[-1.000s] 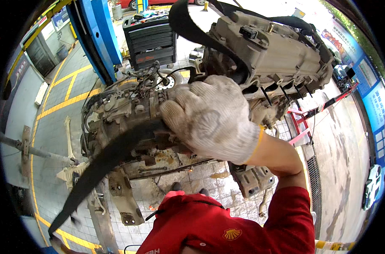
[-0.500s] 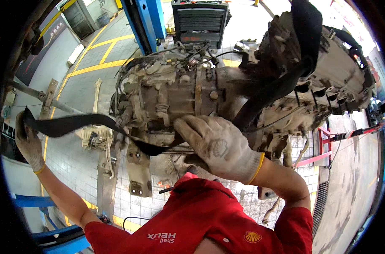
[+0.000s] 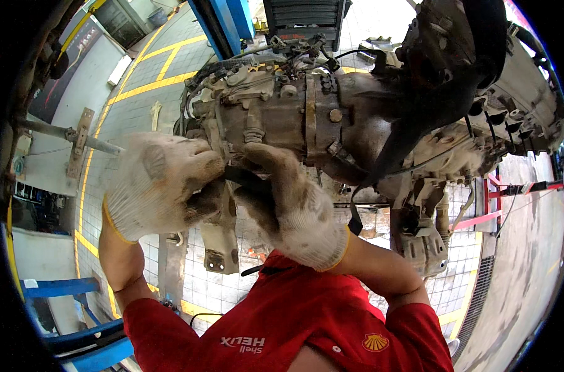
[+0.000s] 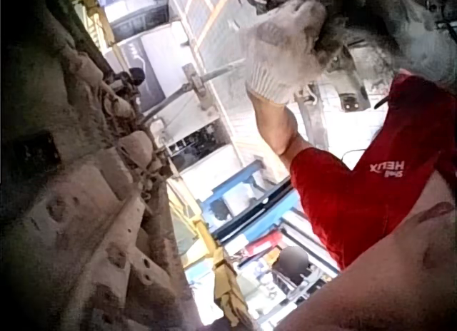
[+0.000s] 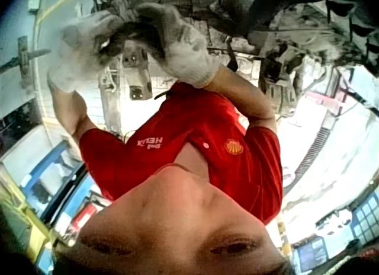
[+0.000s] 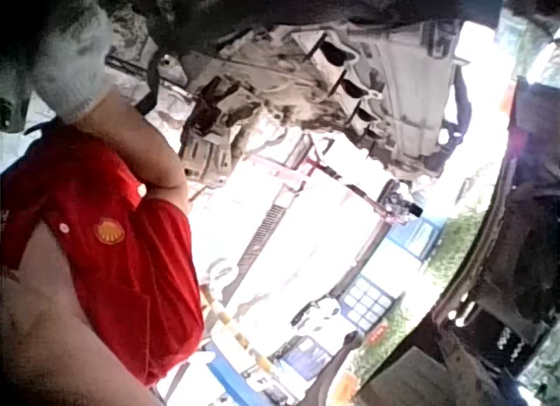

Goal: The person secures a heavy engine block suspended from a hoist using a black lifting strap. They wrap the strap around the engine, pull it tight, and fasten the ends together to ensure the engine is held securely.

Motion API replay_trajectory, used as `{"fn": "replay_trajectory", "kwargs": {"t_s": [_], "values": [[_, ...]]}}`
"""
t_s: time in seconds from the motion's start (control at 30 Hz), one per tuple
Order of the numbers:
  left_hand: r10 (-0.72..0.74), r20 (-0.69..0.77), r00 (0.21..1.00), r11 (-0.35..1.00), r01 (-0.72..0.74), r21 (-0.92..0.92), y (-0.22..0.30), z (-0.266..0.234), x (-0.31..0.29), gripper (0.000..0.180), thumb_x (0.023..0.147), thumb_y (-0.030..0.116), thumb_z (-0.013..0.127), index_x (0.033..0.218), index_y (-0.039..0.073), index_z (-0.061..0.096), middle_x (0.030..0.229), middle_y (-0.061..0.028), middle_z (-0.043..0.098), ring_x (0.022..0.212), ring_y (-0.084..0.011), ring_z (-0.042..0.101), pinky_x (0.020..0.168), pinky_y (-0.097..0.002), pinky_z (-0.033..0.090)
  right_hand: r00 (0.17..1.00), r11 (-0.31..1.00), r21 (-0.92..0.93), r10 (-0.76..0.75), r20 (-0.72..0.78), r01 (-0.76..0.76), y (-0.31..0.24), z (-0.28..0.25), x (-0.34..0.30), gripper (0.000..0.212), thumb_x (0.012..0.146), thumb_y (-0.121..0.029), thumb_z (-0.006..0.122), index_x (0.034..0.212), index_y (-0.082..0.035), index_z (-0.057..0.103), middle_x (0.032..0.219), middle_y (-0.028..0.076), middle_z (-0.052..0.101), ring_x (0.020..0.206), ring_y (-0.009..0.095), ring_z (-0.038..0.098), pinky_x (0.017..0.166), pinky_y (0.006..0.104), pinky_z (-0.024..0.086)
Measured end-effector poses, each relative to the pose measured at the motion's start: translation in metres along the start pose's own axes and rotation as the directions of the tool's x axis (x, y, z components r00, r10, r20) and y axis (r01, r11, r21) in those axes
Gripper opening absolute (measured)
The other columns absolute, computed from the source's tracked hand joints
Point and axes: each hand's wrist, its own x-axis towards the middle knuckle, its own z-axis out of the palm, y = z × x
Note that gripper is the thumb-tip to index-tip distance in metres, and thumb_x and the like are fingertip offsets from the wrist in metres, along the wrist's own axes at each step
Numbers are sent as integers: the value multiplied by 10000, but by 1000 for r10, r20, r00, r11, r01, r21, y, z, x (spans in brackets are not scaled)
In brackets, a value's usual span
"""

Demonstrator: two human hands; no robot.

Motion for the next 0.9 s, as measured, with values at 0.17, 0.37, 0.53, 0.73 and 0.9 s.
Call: {"fn": "replay_trajectory", "kwargs": {"t_s": [0.17, 0.37, 0.53, 0.73, 0.9], "values": [[28, 0, 1000, 992, -27, -124, -10, 16, 21, 377, 729, 250, 842, 1034, 83, 696, 962, -125, 694, 900, -340, 698, 720, -406, 535, 996, 947, -313, -84, -10, 76, 30, -14, -7, 382, 912, -77, 731, 1271, -37, 608, 1106, 201, 684, 937, 376, 709, 746, 437, 577], [16, -157, 988, 878, -89, -470, -25, 71, 37, 318, 889, 273, 774, 1135, 82, 709, 1010, -118, 740, 894, -328, 732, 767, -402, 581, 996, 942, -335, 19, 91, 12, 34, -29, -10, 351, 931, -93, 728, 1252, -16, 612, 1093, 192, 700, 919, 376, 713, 784, 437, 572], [-137, 4, 991, 762, 108, -638, -20, 89, 49, 217, 928, 240, 742, 1036, 54, 717, 885, -146, 731, 798, -330, 733, 690, -378, 565, 984, 947, -293, 90, -154, -133, 43, -24, -4, 417, 896, -107, 771, 1255, -30, 574, 1135, 182, 677, 887, 368, 708, 759, 436, 572], [-236, 188, 953, 571, 293, -767, -25, 92, 62, 231, 914, 177, 777, 1044, 8, 689, 912, -79, 713, 833, -111, 655, 765, -305, 545, 997, 869, -492, 2, -83, -42, 53, -26, -1, 353, 932, -107, 685, 1259, -28, 576, 1073, 197, 688, 985, 391, 691, 813, 461, 572], [-245, 83, 966, 372, 173, -912, -28, 99, 59, 348, 903, 97, 792, 1203, 26, 631, 1049, -38, 710, 932, -110, 663, 858, -295, 557, 973, 949, -218, 212, -87, -226, 43, -30, 5, 250, 977, -101, 638, 1214, -31, 597, 1027, 209, 694, 920, 416, 694, 806, 453, 568]]}}
